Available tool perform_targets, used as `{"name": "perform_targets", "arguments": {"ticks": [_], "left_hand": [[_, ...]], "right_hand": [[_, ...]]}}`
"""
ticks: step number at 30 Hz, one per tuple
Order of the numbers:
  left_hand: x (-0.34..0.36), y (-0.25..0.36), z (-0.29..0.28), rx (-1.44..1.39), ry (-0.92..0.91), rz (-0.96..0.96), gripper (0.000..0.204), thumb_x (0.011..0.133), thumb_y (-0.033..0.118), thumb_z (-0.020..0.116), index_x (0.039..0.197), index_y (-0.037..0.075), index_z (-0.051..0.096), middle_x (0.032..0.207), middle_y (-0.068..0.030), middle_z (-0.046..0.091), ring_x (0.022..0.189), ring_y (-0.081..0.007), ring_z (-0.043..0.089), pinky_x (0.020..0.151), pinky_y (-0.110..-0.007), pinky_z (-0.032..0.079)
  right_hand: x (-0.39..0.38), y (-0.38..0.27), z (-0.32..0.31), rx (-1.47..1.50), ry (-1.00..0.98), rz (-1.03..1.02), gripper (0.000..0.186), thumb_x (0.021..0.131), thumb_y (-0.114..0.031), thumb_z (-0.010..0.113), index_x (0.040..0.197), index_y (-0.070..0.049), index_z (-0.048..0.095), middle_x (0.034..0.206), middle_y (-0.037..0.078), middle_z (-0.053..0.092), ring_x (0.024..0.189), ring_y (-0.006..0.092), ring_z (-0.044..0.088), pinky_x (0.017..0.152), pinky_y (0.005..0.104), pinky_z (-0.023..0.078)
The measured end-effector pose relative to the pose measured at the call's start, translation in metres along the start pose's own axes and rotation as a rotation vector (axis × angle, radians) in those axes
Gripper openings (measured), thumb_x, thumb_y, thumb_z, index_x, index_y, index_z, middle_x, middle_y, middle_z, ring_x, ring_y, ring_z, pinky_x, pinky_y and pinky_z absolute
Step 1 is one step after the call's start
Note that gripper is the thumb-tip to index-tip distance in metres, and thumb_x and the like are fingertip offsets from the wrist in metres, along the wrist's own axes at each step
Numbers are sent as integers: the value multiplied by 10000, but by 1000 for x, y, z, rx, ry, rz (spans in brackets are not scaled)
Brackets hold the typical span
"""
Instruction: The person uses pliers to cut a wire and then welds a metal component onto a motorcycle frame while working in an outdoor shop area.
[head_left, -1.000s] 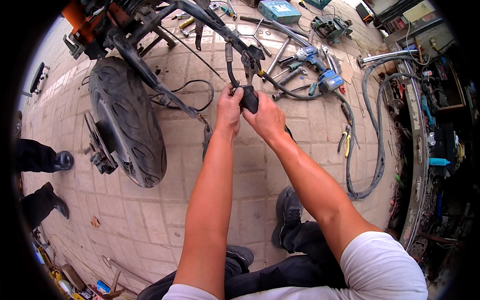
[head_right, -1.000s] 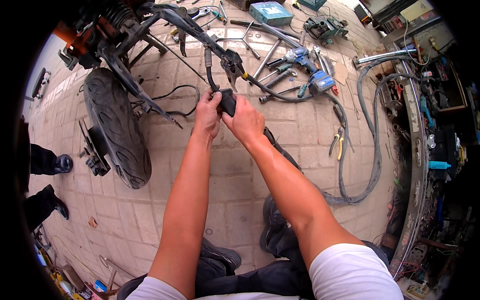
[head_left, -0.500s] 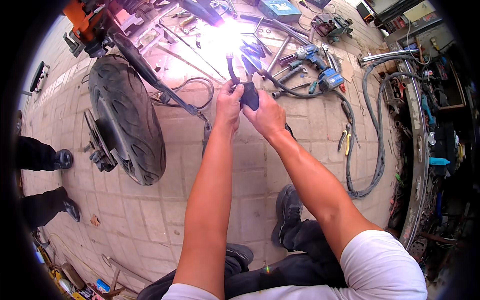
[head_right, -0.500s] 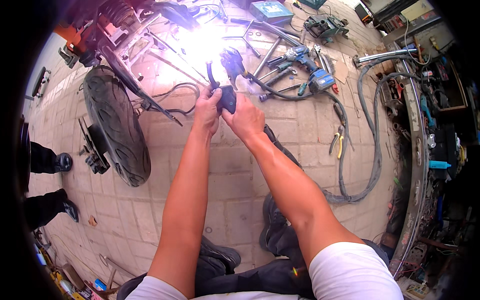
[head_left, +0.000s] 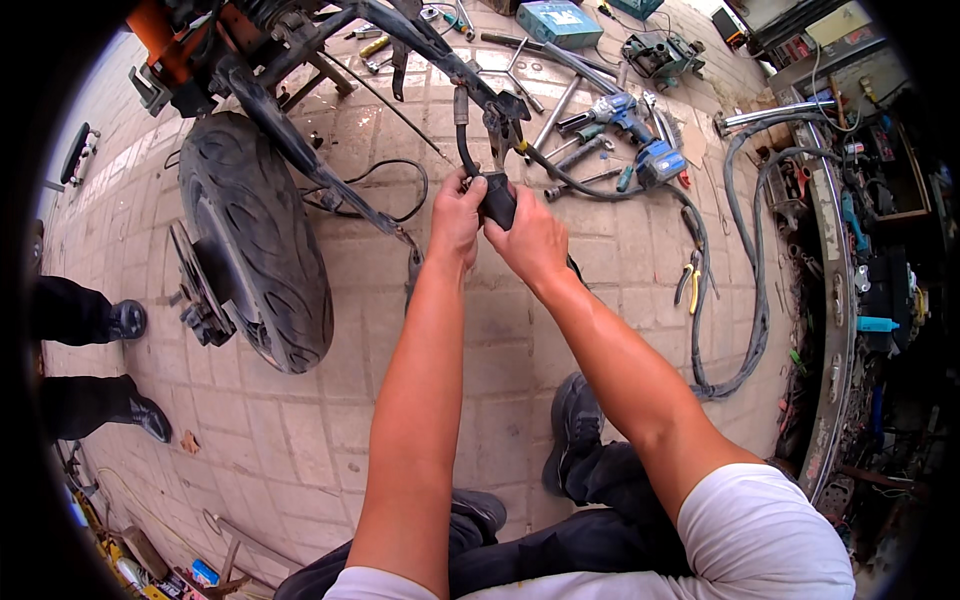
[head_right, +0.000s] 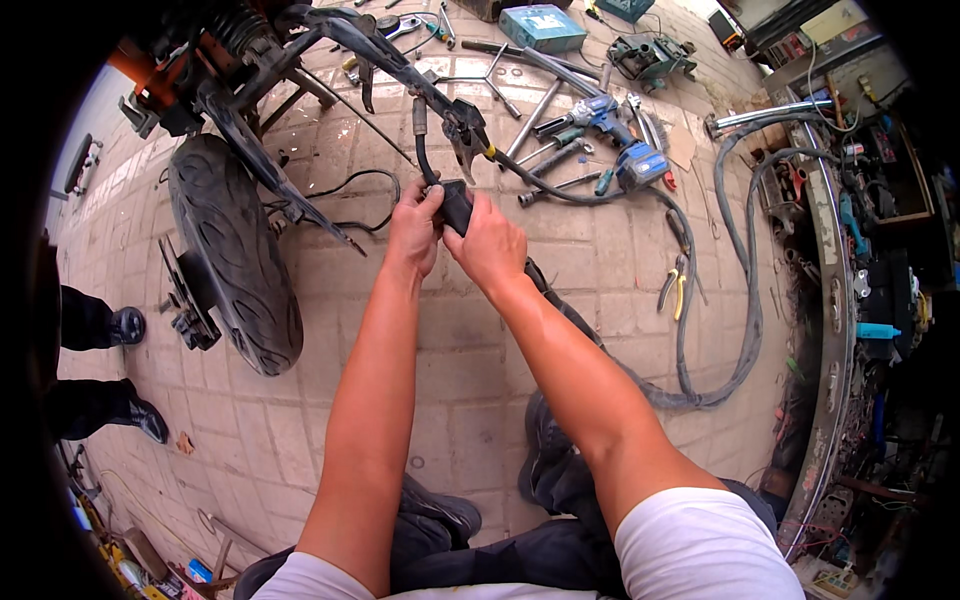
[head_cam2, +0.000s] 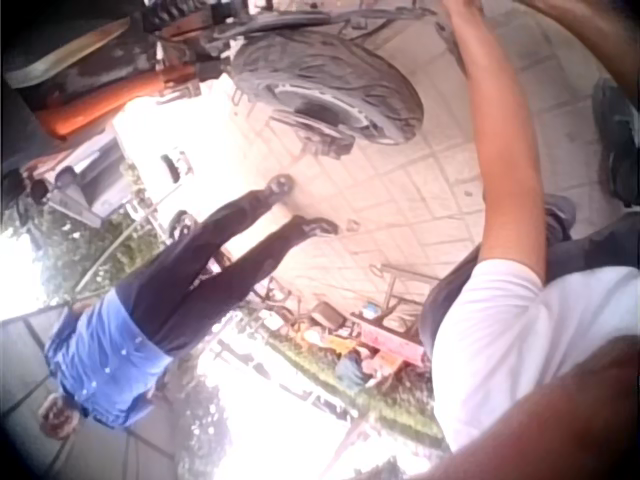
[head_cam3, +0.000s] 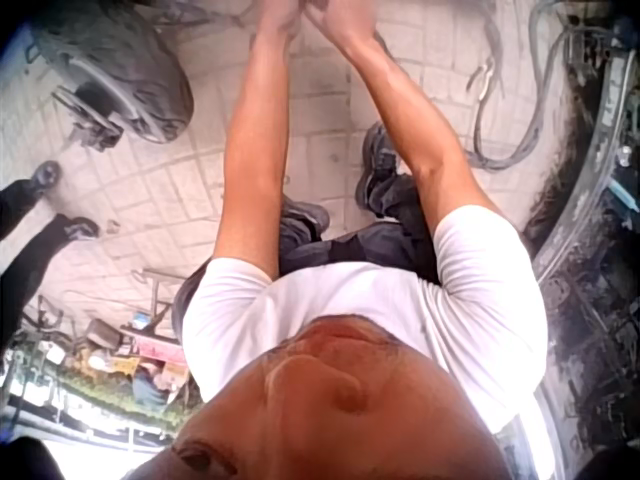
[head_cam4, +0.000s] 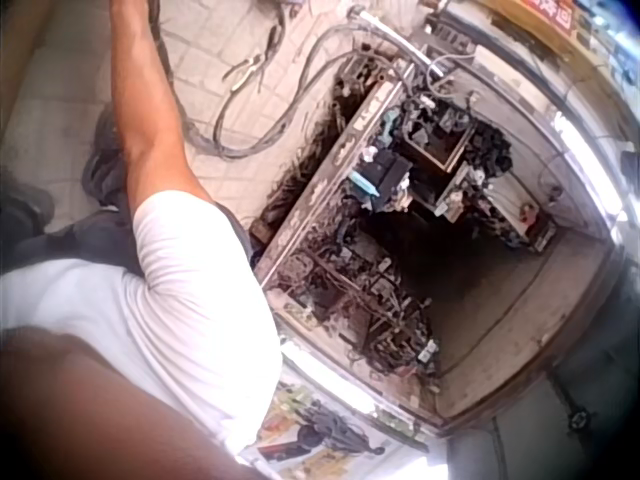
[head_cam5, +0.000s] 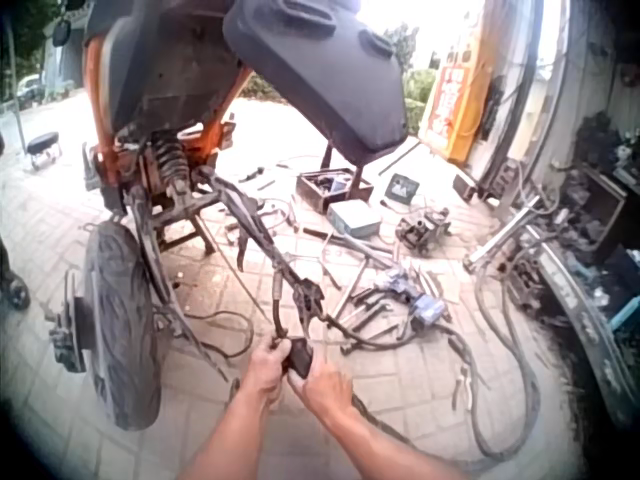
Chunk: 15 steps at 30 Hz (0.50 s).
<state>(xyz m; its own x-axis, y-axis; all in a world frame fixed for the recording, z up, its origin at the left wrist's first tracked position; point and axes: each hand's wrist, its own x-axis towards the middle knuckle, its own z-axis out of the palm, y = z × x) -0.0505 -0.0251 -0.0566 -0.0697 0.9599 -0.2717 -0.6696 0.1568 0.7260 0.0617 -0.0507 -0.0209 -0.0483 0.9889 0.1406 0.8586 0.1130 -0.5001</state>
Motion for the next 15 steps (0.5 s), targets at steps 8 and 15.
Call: {"name": "perform_targets", "arguments": {"ticks": [8,15], "left_hand": [[1,2,2,-36,-25,16,282,955,80,557,1221,-8,521,981,-78,631,853,-152,625,768,-283,522],[1,2,4,-41,-16,20,277,953,86,562,1214,-1,523,985,-78,639,848,-155,634,751,-286,529]], "right_hand": [[3,0,-3,-10,-19,-2,558,753,-358,713,1187,-53,541,985,189,670,841,381,660,717,462,533],[3,-2,-9,16,-16,-23,511,760,-349,710,1159,-58,579,983,201,675,861,395,659,728,474,522]]}}
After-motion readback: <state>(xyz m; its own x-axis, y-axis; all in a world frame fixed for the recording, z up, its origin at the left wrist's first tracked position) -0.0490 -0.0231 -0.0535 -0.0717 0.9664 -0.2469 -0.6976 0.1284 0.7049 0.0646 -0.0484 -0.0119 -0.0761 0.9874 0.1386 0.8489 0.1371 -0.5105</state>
